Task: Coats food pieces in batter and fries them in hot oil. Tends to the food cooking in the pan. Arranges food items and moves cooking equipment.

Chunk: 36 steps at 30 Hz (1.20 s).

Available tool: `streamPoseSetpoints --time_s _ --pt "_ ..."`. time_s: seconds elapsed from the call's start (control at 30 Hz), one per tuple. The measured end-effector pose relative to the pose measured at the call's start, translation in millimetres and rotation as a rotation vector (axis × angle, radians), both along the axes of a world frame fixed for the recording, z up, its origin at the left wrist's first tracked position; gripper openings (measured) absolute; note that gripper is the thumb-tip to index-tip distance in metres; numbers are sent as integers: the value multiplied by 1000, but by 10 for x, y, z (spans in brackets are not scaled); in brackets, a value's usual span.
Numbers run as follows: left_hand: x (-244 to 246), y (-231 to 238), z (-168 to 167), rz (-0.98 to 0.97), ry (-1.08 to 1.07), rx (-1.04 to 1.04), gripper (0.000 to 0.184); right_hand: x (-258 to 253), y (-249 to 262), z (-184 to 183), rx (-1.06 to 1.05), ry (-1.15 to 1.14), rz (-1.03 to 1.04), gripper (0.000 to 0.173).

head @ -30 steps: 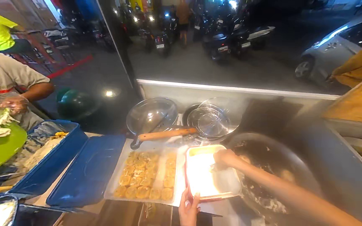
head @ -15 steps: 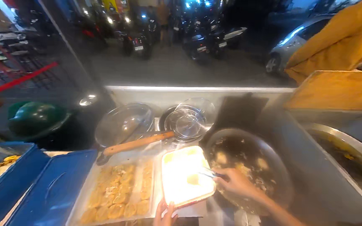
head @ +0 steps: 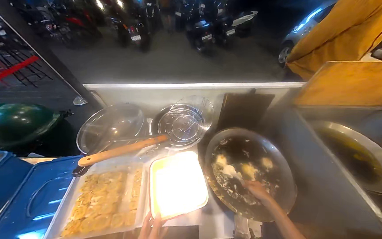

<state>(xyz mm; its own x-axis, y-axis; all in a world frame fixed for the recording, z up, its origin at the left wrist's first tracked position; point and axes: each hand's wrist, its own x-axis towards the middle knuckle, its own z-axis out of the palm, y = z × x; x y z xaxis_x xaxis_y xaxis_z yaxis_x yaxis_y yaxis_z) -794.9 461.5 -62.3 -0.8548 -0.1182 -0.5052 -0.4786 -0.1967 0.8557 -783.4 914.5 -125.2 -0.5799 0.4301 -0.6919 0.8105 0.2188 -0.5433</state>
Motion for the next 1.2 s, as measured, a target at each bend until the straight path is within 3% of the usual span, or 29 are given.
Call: streamPoseSetpoints --time_s 0.1,0.17,0.27,0.43,0.57,0.63,0.7,0.83,0.97,1.2 --pt "4 -20 -5 13 -1 3 57 -168 5 -260 255 -179 218 49" --pt "6 -25 -14 17 -4 8 57 -292 -97 -142 415 -276 340 50" --pt "6 -22 -3 38 8 13 57 -480 -377 535 550 -315 435 51" --pt "-23 -5 77 75 -28 27 56 -575 -1080 2003 673 11 651 56" --pt "-45 -26 38 72 -11 46 59 -1030 -2278 2503 608 194 948 49" --pt "-47 -47 17 57 8 61 62 -1403 -2994 2469 564 165 1146 46" --pt "-51 -52 9 46 25 66 63 -1767 -3636 2214 562 155 1288 43" --pt "-46 -53 4 37 38 56 63 -2246 -4508 1706 604 153 1435 30" --pt "-64 -63 -15 33 62 76 62 -2402 -4810 1472 633 177 1541 32" --pt "-89 -79 -64 7 74 88 62 -2319 -4695 1743 706 4 1512 36"
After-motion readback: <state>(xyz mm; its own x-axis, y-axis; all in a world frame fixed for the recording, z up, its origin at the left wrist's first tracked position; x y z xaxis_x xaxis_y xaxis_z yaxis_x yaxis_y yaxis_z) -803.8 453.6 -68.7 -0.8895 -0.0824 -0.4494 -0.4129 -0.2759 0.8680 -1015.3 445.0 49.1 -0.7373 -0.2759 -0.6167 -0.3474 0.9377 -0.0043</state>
